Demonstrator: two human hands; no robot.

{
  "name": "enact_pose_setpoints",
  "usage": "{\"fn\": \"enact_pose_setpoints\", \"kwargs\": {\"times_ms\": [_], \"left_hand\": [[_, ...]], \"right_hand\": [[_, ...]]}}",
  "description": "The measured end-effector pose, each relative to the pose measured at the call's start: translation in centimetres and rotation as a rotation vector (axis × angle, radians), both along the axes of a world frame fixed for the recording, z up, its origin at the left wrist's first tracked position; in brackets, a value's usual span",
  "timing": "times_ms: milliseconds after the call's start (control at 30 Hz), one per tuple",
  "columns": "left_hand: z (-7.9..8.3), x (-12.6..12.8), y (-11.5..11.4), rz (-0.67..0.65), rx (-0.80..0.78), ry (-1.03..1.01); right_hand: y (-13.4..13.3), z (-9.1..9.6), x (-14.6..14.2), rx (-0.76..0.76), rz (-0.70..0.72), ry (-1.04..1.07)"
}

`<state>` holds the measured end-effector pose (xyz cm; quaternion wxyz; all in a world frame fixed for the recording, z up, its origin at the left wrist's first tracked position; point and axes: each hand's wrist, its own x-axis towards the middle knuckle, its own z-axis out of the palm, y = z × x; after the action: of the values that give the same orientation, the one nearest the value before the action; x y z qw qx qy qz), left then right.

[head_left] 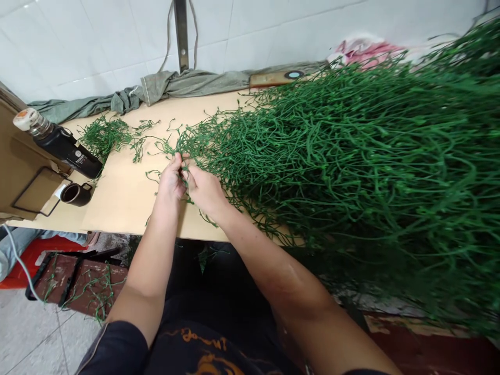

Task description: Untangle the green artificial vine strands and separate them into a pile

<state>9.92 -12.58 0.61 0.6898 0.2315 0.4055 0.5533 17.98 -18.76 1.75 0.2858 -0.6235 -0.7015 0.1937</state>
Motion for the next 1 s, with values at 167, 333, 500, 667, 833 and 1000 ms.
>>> {"fn": "enact_pose_setpoints", "kwargs": {"times_ms": [167,333,500,667,833,1000], "left_hand": [[0.3,1.0,0.2,-0.010,-0.002,0.031],[2.0,2.1,0.1,0.032,0.004,0.009],[3.2,3.1,0.8,0.046,0.023,0.060],[3.5,4.0,2.0,0.083,0.094,0.220],[3.6,3.2,1.9,-0.021,0.175,0.319],[3.8,1.0,1.5,-0.070,0.255,0.380]], "right_hand": [[-0.6,0.0,0.3,0.001,-0.008,0.012],[-0.9,0.8,1.1,0.025,-0.018,-0.038],[-0.6,1.4,1.6,0.052,-0.056,-0.010],[-0.3,1.4,2.0,0.117,-0.098,0.098],[-0.2,0.9,2.5,0.169,-0.089,0.427],[-0.8,0.8,2.6,0.152,0.054,0.587]]}}
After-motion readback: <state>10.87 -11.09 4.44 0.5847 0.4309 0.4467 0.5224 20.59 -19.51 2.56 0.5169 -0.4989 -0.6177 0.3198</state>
